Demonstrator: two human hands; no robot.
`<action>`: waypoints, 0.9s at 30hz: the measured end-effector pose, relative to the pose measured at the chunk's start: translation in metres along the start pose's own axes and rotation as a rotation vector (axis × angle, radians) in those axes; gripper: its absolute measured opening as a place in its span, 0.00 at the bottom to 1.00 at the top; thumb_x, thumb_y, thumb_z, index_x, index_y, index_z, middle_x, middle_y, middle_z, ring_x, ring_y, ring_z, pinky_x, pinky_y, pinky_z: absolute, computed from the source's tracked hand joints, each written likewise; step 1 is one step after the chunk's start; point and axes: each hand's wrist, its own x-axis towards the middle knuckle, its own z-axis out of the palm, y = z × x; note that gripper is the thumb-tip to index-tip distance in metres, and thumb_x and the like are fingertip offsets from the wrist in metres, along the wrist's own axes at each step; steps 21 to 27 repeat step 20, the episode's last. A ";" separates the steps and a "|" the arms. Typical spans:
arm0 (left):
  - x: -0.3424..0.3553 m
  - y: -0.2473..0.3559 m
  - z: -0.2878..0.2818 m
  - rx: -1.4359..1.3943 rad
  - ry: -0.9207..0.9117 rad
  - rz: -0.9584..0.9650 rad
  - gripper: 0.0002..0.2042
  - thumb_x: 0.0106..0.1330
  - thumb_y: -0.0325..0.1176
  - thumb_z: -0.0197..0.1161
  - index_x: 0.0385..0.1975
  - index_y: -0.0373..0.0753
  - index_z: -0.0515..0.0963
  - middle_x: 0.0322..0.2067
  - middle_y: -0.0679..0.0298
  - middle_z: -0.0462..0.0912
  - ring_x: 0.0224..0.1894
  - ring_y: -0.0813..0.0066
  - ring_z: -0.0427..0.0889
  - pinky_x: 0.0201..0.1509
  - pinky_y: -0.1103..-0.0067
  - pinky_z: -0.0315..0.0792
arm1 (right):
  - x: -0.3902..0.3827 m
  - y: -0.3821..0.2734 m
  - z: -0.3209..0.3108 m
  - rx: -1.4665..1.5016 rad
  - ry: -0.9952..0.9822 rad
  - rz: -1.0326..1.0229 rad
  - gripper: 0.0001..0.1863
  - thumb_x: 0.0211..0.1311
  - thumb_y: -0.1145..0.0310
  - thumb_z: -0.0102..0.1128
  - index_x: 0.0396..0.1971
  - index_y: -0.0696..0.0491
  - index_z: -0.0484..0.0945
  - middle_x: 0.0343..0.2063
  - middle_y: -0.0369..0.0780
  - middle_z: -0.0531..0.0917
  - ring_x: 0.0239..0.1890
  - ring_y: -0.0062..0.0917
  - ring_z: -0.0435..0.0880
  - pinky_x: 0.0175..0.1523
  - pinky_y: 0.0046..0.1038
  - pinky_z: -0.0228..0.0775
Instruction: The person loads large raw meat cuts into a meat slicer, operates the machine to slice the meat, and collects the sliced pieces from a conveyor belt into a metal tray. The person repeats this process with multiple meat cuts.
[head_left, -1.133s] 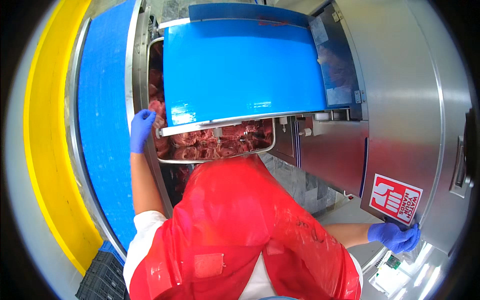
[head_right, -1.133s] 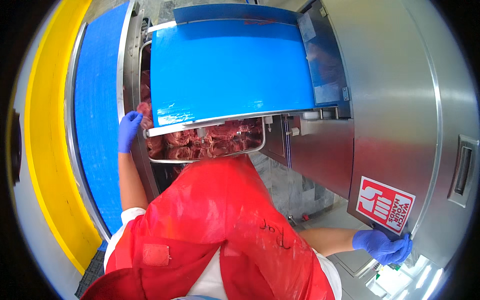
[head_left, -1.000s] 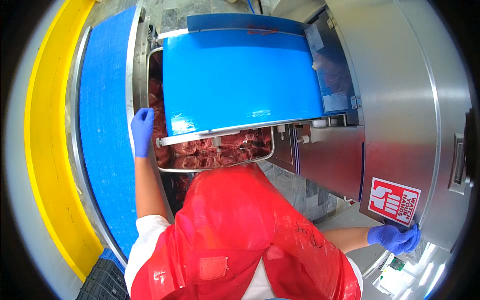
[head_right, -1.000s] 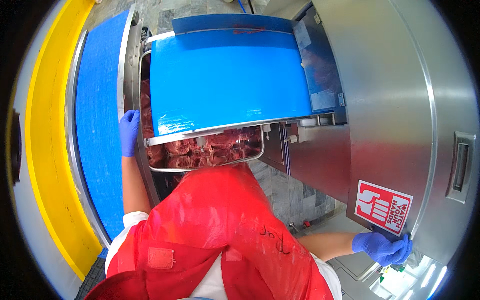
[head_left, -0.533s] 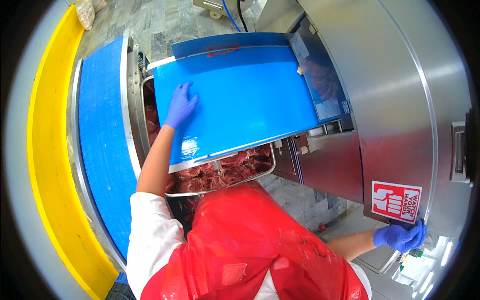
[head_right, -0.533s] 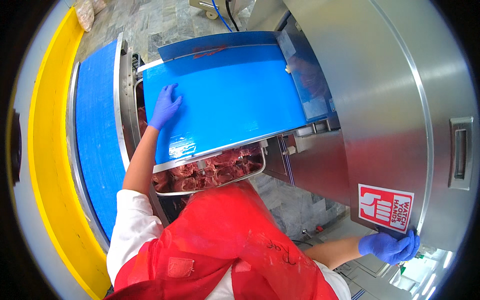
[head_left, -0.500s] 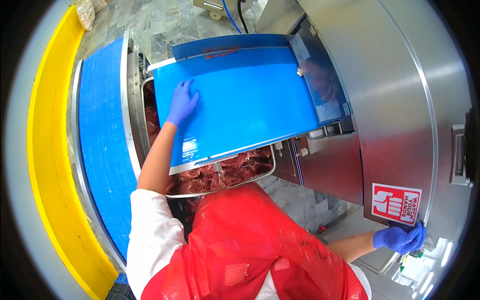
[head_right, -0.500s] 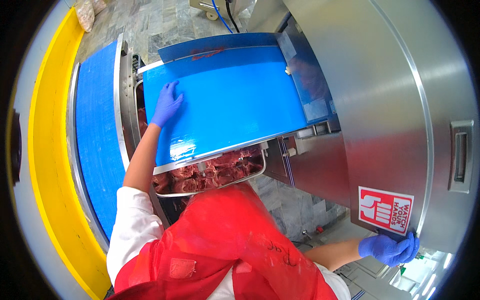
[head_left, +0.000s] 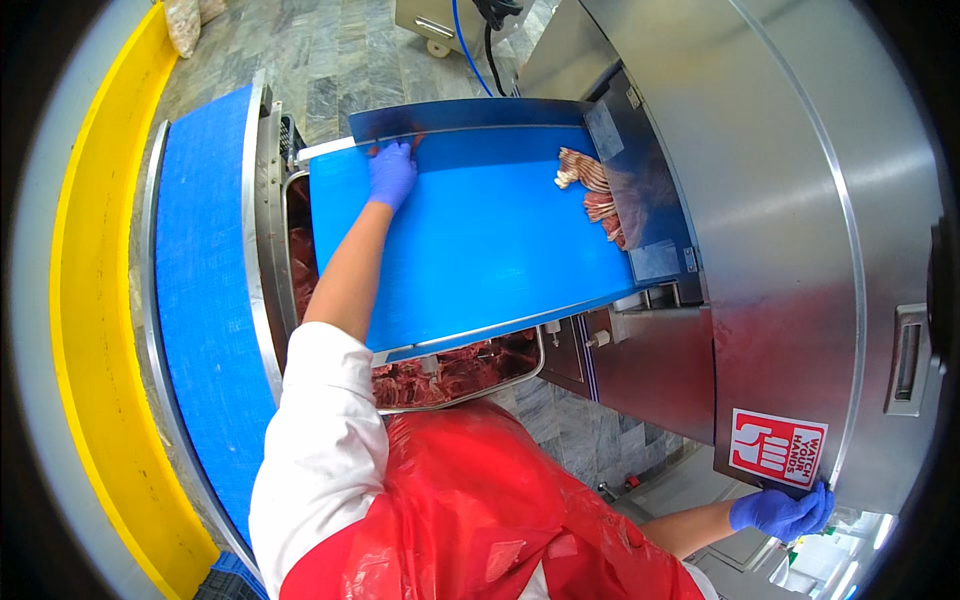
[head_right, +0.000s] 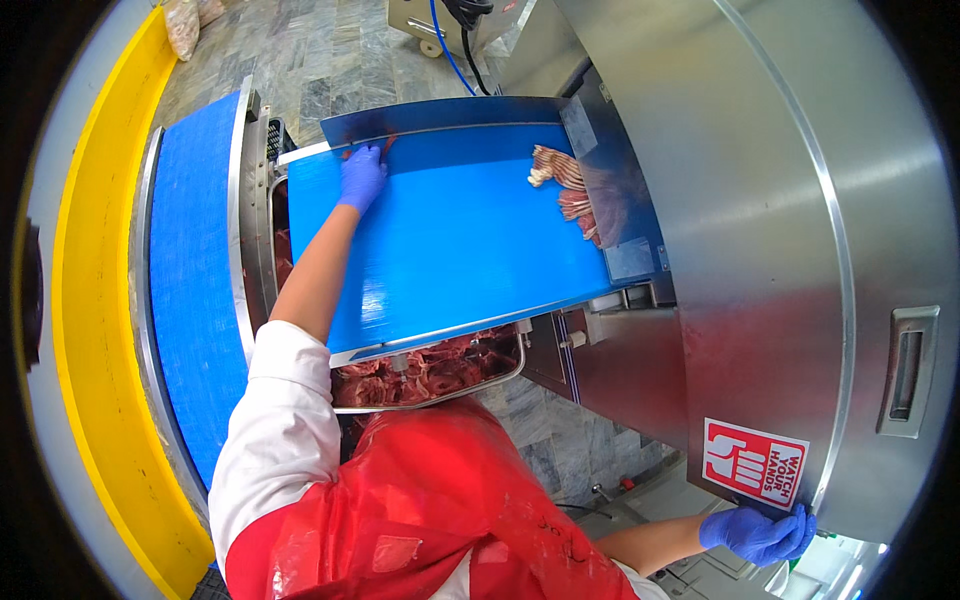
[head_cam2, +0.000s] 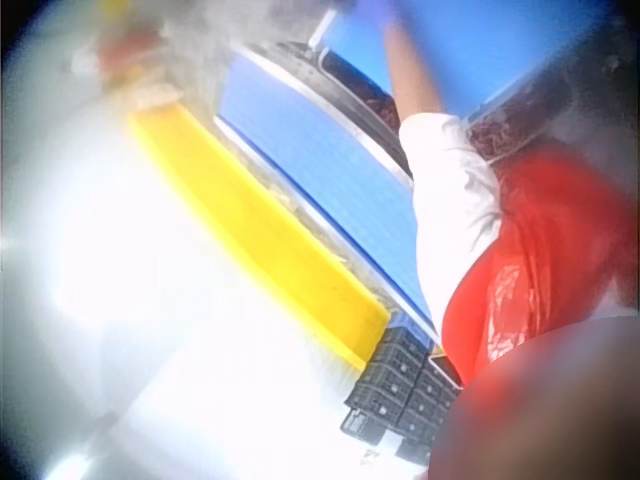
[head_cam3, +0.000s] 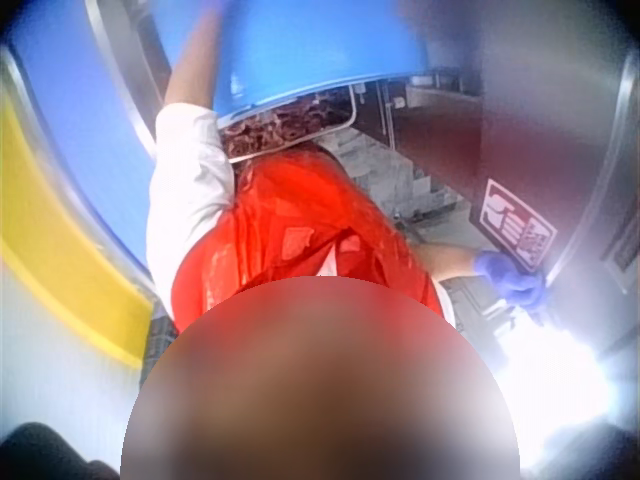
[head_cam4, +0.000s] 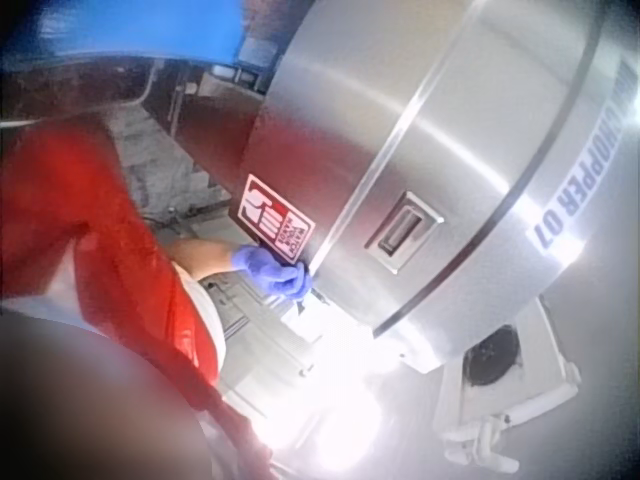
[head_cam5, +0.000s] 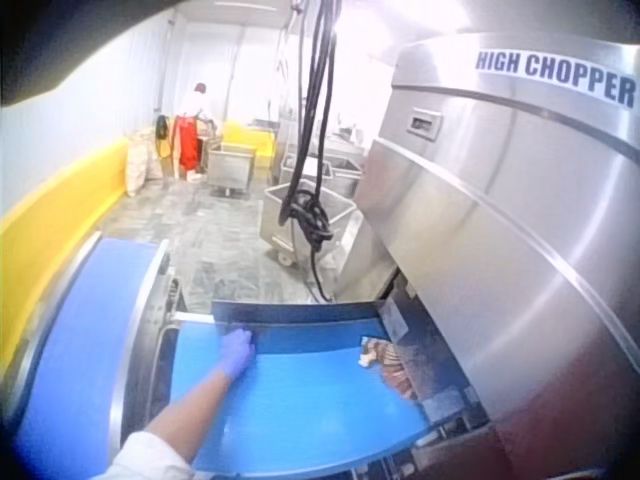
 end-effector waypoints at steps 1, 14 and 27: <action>-0.004 -0.005 0.002 -0.052 0.063 0.027 0.14 0.59 0.36 0.57 0.43 0.38 0.73 0.46 0.50 0.76 0.47 0.52 0.77 0.47 0.61 0.73 | 0.000 0.000 0.000 0.018 0.007 0.022 0.11 0.62 0.72 0.54 0.26 0.62 0.82 0.33 0.45 0.80 0.39 0.29 0.77 0.47 0.31 0.72; -0.169 -0.079 -0.069 -0.035 0.079 -0.383 0.13 0.59 0.34 0.54 0.40 0.37 0.77 0.43 0.47 0.77 0.42 0.50 0.79 0.44 0.60 0.73 | -0.001 0.005 -0.003 0.027 -0.013 -0.002 0.11 0.61 0.71 0.53 0.26 0.62 0.81 0.31 0.47 0.80 0.38 0.32 0.77 0.47 0.33 0.70; -0.170 -0.035 -0.078 0.140 0.248 -0.128 0.13 0.57 0.42 0.58 0.35 0.40 0.78 0.45 0.50 0.76 0.47 0.52 0.78 0.45 0.58 0.73 | -0.003 -0.003 0.000 0.060 0.012 0.146 0.11 0.60 0.69 0.55 0.27 0.61 0.82 0.35 0.48 0.79 0.41 0.33 0.76 0.51 0.34 0.68</action>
